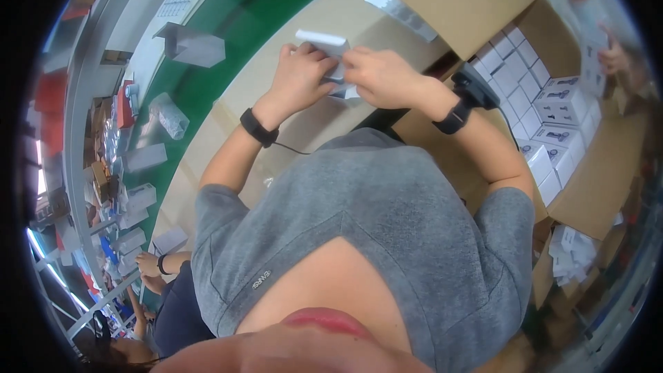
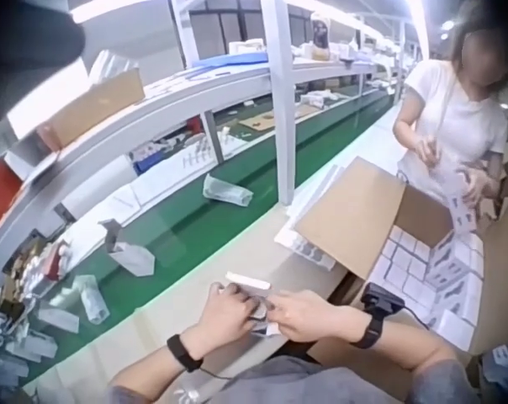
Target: The person picks up a box, opens it, and removes a handheld fan wrapped in bubble wrap. They then place the fan back into the box, close it, and place the packaged fan into a larger shipping carton.
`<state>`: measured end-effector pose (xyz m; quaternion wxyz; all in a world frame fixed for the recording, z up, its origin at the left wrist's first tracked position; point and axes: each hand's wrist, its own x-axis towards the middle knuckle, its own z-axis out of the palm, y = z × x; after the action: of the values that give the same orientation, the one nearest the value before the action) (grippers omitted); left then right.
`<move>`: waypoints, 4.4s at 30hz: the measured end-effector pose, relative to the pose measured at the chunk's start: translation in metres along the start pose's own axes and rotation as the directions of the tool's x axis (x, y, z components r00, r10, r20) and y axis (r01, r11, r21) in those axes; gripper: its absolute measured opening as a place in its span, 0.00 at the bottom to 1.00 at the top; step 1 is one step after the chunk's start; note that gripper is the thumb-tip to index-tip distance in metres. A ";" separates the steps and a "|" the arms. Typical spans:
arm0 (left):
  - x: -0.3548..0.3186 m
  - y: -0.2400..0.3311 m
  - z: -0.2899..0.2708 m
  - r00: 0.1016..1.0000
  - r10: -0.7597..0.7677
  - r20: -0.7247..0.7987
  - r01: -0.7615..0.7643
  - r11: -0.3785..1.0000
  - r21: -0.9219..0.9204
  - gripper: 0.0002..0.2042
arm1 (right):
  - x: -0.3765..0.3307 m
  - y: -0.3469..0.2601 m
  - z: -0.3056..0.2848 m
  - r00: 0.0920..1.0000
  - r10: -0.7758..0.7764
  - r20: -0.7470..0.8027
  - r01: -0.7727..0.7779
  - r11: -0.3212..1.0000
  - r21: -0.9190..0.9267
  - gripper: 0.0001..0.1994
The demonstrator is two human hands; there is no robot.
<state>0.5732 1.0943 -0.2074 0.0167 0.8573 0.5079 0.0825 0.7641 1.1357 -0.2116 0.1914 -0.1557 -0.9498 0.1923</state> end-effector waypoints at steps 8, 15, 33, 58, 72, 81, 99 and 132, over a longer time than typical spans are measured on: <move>-0.011 -0.020 -0.001 0.998 -0.039 -0.053 0.023 0.960 -0.279 0.16 | -0.005 0.001 -0.007 0.994 0.071 -0.084 -0.063 0.994 0.093 0.05; -0.060 -0.013 -0.017 0.861 -0.485 -0.155 -0.012 0.284 -0.959 0.20 | 0.011 -0.039 -0.027 0.970 0.031 -0.240 0.046 0.950 0.309 0.08; -0.008 -0.112 -0.022 0.470 -0.471 -0.747 0.468 0.850 -0.242 0.17 | -0.003 -0.002 -0.044 0.888 0.369 -0.275 -0.187 0.835 0.517 0.26; 0.101 0.148 0.096 0.496 0.741 0.453 0.481 0.200 -0.854 0.19 | -0.354 0.111 -0.133 0.519 0.783 -0.343 -0.854 0.451 -0.261 0.15; 0.138 0.142 0.157 0.374 0.775 0.509 0.630 0.190 -0.753 0.22 | -0.354 0.023 -0.113 0.506 0.863 -0.008 -0.860 0.503 -0.088 0.14; 0.150 0.158 0.080 0.626 0.565 0.538 0.320 0.443 -0.838 0.17 | -0.316 0.080 -0.097 0.580 0.815 0.014 -0.780 0.560 -0.278 0.19; 0.140 0.174 -0.010 0.855 0.326 -0.403 -0.469 0.817 -0.336 0.40 | -0.173 0.008 -0.174 0.499 0.708 -0.499 -0.801 0.597 0.047 0.27; 0.043 0.022 0.071 0.920 0.365 0.146 0.123 0.085 -0.989 0.26 | -0.119 -0.005 -0.076 0.694 0.682 0.230 -0.424 0.129 0.896 0.15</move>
<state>0.6236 1.1256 -0.2699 0.6726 0.6586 0.2317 0.2453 0.8996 1.1111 -0.1805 0.2676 -0.3881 -0.5192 0.7129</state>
